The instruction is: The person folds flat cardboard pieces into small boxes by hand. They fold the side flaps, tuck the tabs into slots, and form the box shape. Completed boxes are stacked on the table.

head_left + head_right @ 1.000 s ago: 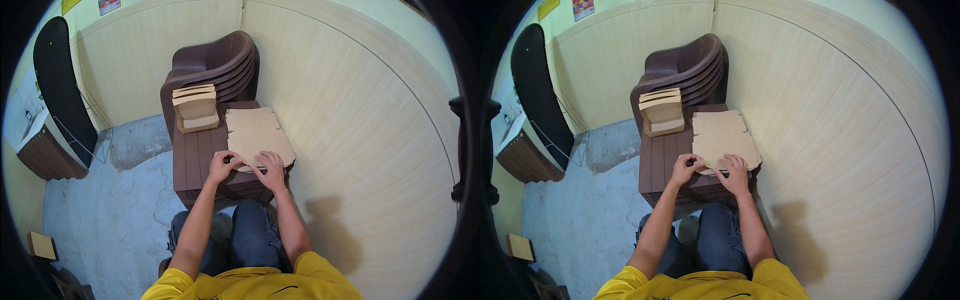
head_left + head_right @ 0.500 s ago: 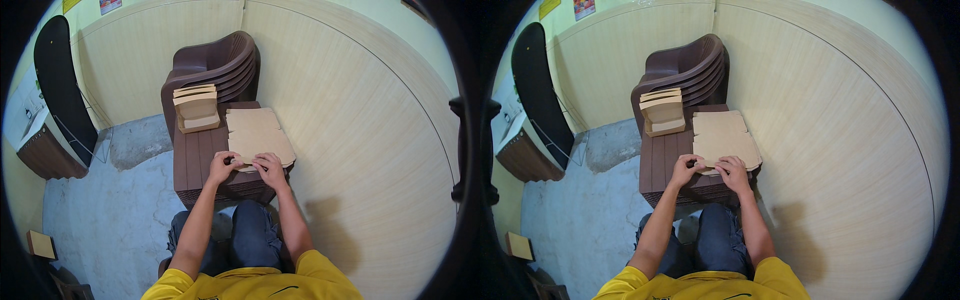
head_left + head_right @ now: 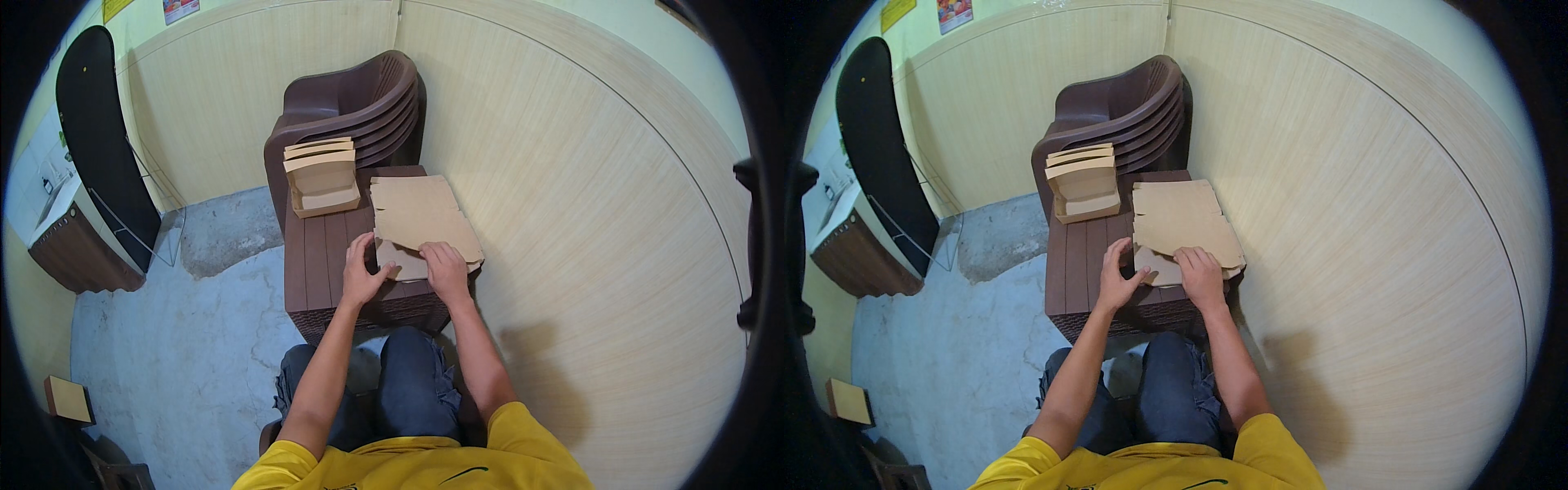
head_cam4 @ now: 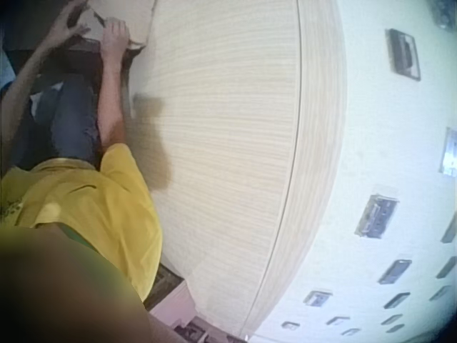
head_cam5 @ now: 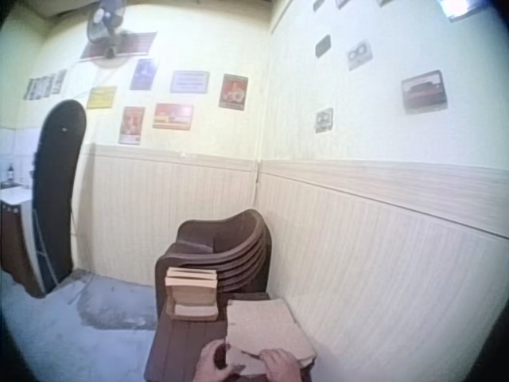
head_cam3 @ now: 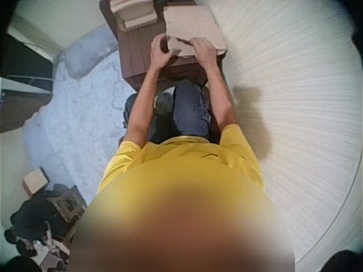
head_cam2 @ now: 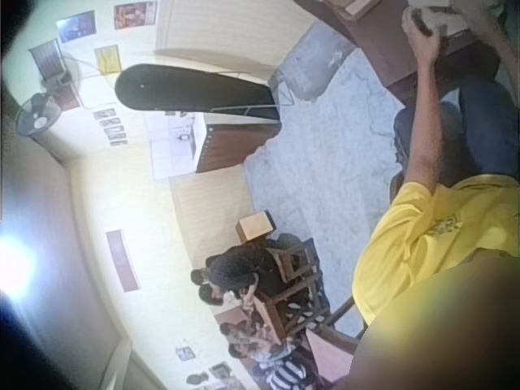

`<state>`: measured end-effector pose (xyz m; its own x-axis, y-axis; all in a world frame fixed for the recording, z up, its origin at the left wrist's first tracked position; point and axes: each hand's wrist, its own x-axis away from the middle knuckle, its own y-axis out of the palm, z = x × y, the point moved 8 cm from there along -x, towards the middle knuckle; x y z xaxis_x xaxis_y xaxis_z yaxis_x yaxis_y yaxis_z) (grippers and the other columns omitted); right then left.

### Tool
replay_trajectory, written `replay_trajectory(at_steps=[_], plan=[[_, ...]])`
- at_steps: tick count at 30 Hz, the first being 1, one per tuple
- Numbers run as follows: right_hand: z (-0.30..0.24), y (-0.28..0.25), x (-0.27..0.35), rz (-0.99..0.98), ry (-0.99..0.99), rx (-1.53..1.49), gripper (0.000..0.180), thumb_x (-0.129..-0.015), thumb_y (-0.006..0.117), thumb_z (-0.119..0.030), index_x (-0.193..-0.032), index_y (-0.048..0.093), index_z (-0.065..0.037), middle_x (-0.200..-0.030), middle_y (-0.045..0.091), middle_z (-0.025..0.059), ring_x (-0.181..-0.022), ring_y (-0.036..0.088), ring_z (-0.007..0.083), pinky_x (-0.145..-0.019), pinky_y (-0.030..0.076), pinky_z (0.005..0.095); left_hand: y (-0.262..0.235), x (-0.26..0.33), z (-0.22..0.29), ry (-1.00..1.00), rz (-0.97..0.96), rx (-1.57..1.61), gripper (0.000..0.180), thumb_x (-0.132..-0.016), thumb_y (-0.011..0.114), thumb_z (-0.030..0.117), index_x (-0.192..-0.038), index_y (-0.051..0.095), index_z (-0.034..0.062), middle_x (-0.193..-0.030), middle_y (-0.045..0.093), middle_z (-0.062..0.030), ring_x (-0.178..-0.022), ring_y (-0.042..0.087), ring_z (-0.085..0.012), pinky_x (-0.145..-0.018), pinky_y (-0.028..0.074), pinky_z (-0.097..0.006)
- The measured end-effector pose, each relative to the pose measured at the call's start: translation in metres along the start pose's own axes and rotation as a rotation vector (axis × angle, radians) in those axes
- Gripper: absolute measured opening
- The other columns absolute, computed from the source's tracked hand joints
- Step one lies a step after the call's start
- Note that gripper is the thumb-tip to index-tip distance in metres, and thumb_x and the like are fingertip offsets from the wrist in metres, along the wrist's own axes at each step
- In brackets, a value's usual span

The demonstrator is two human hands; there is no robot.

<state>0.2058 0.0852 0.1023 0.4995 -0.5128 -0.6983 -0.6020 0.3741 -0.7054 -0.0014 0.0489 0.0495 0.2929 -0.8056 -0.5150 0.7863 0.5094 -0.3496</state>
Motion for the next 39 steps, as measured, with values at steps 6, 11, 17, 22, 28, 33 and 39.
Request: replay_trajectory(at_steps=[6, 11, 17, 22, 28, 33, 39], plan=[[-0.009, -0.005, -0.005, 0.071, -0.046, 0.081, 0.029, -0.094, 0.071, -0.002, -0.122, 0.071, 0.004, -0.104, 0.076, 0.0174, -0.097, 0.074, 0.0346, -0.084, 0.059, 0.0449, 0.001, 0.003, -0.017, -0.151, -0.034, 0.129, 0.049, -0.092, 0.087, 0.018, -0.136, 0.068, 0.006, -0.134, 0.068, -0.0111, -0.122, 0.068, -0.0256, -0.103, 0.056, -0.039], [-0.009, -0.002, 0.002, 0.09, -0.047, -0.039, 0.027, -0.091, 0.074, 0.0, -0.118, 0.073, 0.003, -0.102, 0.076, 0.0176, -0.094, 0.075, 0.0352, -0.083, 0.061, 0.0449, 0.008, 0.006, -0.029, -0.245, -0.064, 0.214, 0.031, -0.094, 0.087, 0.013, -0.119, 0.074, 0.0016, -0.105, 0.078, -0.0056, -0.1, 0.073, -0.0158, -0.094, 0.058, -0.033], [-0.016, 0.008, 0.008, -0.019, -0.066, -0.18, 0.028, -0.089, 0.073, -0.003, -0.117, 0.075, -0.001, -0.104, 0.077, 0.0155, -0.096, 0.075, 0.0345, -0.084, 0.061, 0.0448, 0.01, 0.006, -0.027, -0.251, -0.075, 0.352, 0.032, -0.094, 0.089, 0.011, -0.117, 0.071, -0.0018, -0.101, 0.079, -0.007, -0.094, 0.073, -0.0125, -0.086, 0.059, -0.03], [-0.025, 0.013, 0.008, -0.043, -0.048, -0.274, 0.027, -0.086, 0.075, -0.001, -0.112, 0.079, -0.004, -0.102, 0.078, 0.0125, -0.095, 0.075, 0.0336, -0.083, 0.062, 0.0445, 0.009, 0.007, -0.034, -0.36, -0.067, 0.496, 0.045, -0.09, 0.094, 0.018, -0.122, 0.069, -0.0019, -0.099, 0.082, -0.0091, -0.089, 0.074, -0.0115, -0.081, 0.06, -0.029], [-0.022, 0.02, 0.005, -0.092, -0.002, -0.362, 0.02, -0.088, 0.075, -0.002, -0.108, 0.08, -0.004, -0.098, 0.078, 0.0123, -0.094, 0.075, 0.0335, -0.082, 0.061, 0.0445, 0.006, 0.005, -0.035, -0.3, -0.047, 0.444, 0.047, -0.09, 0.094, 0.015, -0.124, 0.067, -0.0031, -0.102, 0.083, -0.0097, -0.093, 0.075, -0.0124, -0.082, 0.061, -0.03], [-0.016, 0.02, 0.002, -0.084, 0.027, -0.428, 0.013, -0.09, 0.077, -0.002, -0.103, 0.08, -0.002, -0.095, 0.078, 0.013, -0.094, 0.074, 0.0338, -0.082, 0.06, 0.044, 0.01, 0.004, -0.036, -0.287, -0.073, 0.491, 0.047, -0.092, 0.091, 0.009, -0.13, 0.066, -0.0011, -0.106, 0.082, -0.0091, -0.096, 0.075, -0.0127, -0.081, 0.06, -0.029], [-0.013, 0.018, 0.0, -0.066, 0.047, -0.443, 0.012, -0.089, 0.083, -0.003, -0.1, 0.081, -0.001, -0.093, 0.079, 0.0136, -0.089, 0.075, 0.0323, -0.081, 0.06, 0.0416, 0.011, 0.005, -0.033, -0.289, -0.124, 0.418, 0.051, -0.093, 0.089, 0.006, -0.136, 0.063, -0.0001, -0.111, 0.081, -0.0083, -0.102, 0.074, -0.0142, -0.089, 0.06, -0.03]])
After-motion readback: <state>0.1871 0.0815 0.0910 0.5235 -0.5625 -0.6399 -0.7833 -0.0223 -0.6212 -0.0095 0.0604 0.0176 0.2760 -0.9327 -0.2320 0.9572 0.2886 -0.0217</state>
